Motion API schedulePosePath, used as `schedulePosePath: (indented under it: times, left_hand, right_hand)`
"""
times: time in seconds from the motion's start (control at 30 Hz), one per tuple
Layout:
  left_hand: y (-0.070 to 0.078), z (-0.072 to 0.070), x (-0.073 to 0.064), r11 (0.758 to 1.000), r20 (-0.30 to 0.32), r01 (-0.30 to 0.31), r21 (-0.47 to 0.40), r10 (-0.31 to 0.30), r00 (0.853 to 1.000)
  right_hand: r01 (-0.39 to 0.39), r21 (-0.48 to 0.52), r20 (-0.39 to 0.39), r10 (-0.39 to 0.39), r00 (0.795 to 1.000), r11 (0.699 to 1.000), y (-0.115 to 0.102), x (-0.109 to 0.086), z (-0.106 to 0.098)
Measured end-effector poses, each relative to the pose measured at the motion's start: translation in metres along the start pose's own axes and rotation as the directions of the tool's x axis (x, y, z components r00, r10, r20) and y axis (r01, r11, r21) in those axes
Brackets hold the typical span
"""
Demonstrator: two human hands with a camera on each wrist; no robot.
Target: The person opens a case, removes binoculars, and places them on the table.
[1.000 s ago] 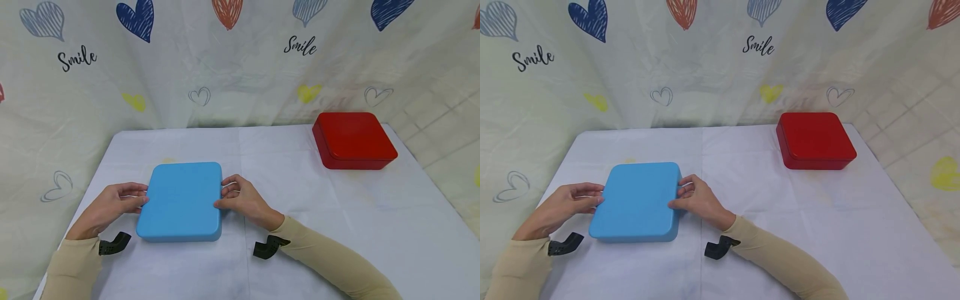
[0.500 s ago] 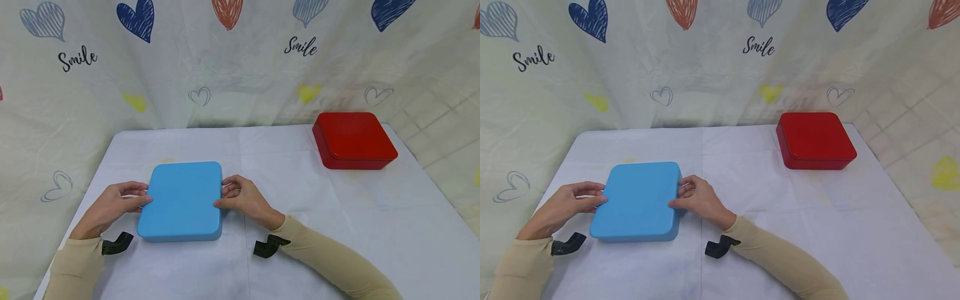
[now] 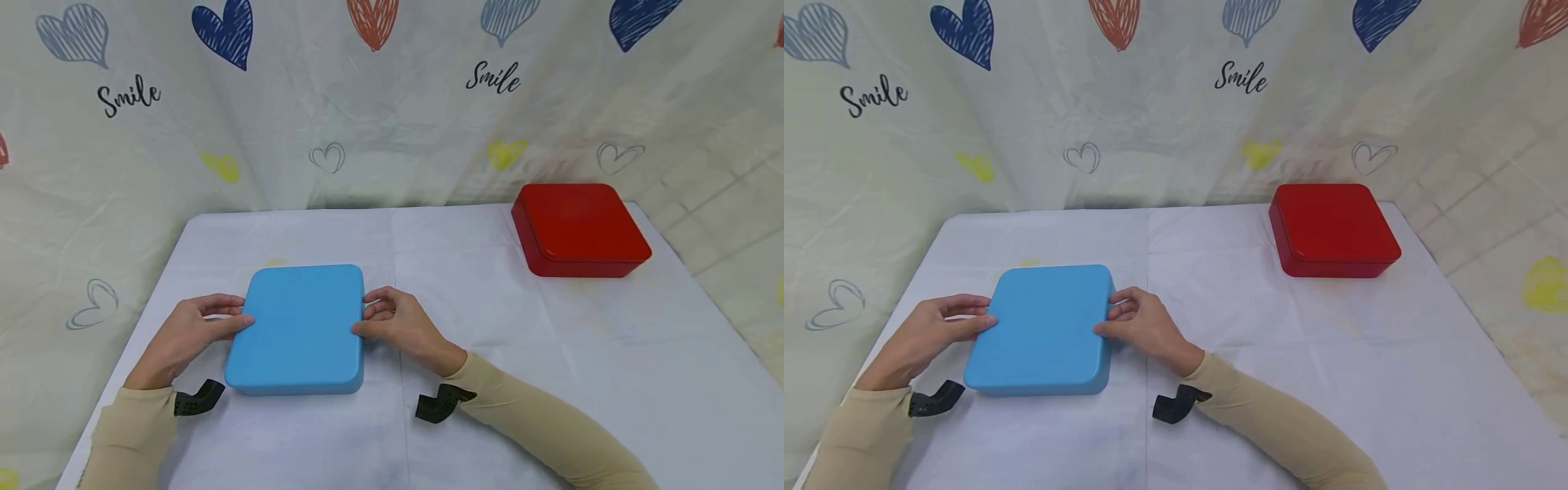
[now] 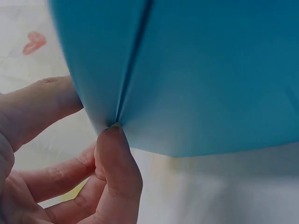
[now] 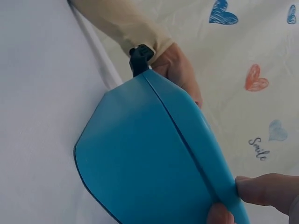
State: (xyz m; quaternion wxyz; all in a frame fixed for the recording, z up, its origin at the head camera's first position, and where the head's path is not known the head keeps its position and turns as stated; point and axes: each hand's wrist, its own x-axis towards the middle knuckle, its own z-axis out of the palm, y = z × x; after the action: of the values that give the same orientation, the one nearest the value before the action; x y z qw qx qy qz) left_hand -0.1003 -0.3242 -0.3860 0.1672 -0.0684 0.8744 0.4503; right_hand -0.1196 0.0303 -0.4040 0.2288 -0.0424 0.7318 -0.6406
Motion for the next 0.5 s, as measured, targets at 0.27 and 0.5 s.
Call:
schedulePosePath:
  times: [0.27,0.5]
  left_hand:
    - [-0.0007,-0.0014,-0.0010,1.000,-0.001,-0.002,0.002,0.002,1.000]
    - [-0.0029,-0.0021,-0.0002,1.000,0.005,0.001,-0.004,-0.001,1.000]
  right_hand:
    - [0.005,0.033,-0.038,-0.004,0.999,0.999,0.0010,-0.0038,0.0048]
    - [0.035,0.050,-0.056,-0.033,0.998,0.998,0.0036,-0.0061,0.0079]
